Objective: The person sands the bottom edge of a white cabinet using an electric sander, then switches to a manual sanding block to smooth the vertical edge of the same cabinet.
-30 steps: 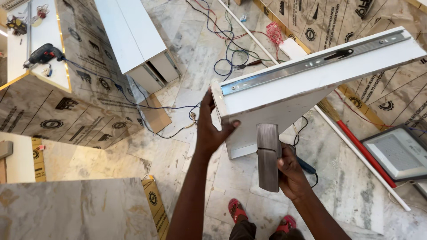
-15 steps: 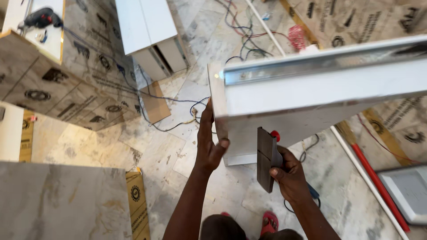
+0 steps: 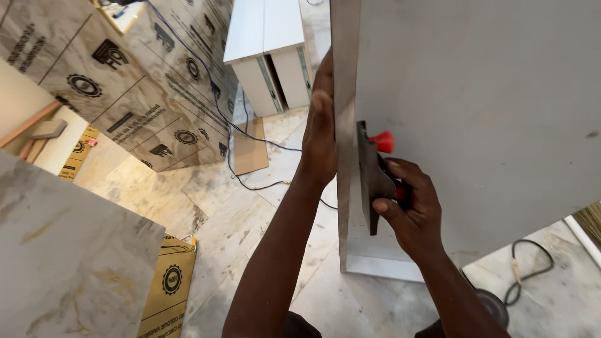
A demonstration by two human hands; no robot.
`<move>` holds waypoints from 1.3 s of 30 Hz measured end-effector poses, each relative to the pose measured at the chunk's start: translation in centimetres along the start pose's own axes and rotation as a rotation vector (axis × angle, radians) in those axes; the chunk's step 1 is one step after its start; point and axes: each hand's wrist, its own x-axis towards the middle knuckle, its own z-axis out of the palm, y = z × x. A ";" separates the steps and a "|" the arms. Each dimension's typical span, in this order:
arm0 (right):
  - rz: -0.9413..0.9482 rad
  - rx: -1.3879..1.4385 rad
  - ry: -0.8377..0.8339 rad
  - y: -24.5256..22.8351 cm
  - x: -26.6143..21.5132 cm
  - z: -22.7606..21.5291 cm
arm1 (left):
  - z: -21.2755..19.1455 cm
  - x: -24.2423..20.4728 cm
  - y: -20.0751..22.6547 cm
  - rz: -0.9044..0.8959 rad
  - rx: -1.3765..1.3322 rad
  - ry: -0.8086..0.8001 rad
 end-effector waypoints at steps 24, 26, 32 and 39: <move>-0.401 -0.227 0.041 -2.9 10.5 1.2 | 0.9 -4.0 -1.7 -0.120 -0.343 0.201; -0.411 -0.273 0.036 -2.7 9.0 1.7 | 1.0 -3.6 -0.9 -0.082 -0.327 0.186; -0.398 -0.246 0.010 -1.0 1.4 3.8 | 1.4 -2.1 1.8 0.006 -0.238 0.157; -0.553 -0.306 0.083 -5.3 13.1 2.1 | 1.5 -2.9 1.4 -0.001 -0.302 0.158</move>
